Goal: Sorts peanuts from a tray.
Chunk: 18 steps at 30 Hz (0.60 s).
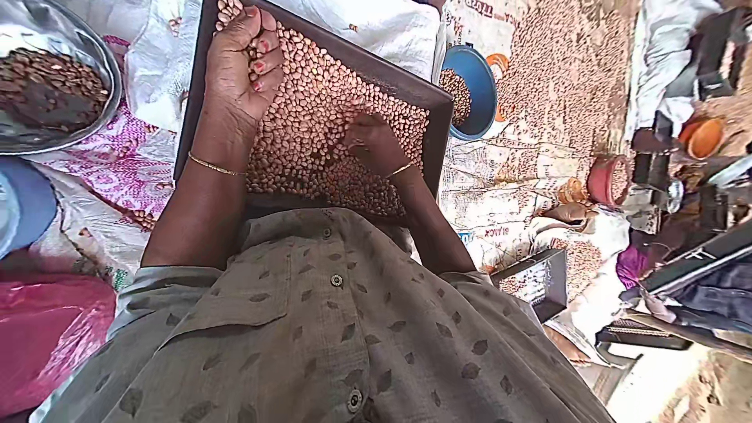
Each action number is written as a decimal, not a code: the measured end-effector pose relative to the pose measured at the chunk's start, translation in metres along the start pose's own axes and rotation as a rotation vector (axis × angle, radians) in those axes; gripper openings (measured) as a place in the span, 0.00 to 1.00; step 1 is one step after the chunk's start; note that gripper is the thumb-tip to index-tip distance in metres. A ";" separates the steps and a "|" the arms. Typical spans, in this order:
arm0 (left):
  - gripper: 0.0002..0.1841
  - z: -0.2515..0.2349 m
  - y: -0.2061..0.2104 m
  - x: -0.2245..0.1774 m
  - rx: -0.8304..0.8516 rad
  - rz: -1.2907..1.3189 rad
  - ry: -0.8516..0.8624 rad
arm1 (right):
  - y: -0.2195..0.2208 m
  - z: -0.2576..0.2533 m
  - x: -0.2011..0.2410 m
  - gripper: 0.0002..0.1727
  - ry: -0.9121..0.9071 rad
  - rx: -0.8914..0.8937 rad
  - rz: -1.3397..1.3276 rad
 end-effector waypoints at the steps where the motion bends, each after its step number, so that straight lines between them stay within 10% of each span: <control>1: 0.18 -0.001 -0.001 -0.001 -0.002 -0.001 0.004 | -0.012 0.008 -0.018 0.09 0.065 -0.024 -0.060; 8: 0.16 -0.002 -0.002 0.001 0.030 -0.094 -0.006 | -0.059 0.064 -0.071 0.11 0.208 -0.582 -0.463; 14: 0.17 -0.001 -0.003 0.002 0.016 -0.111 0.007 | -0.022 0.072 -0.042 0.11 0.360 -0.116 -0.556; 18: 0.16 -0.001 -0.002 0.003 -0.039 -0.120 -0.006 | -0.021 0.074 -0.051 0.15 0.502 -0.243 -0.316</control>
Point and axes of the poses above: each hand's wrist, its own z-axis away from the middle knuckle, its own y-axis out of the palm, x = y × z, the point moved 3 cm from there along -z, towards the middle knuckle, and after that the axes turned 6 degrees about y, right-handed, at the moved point
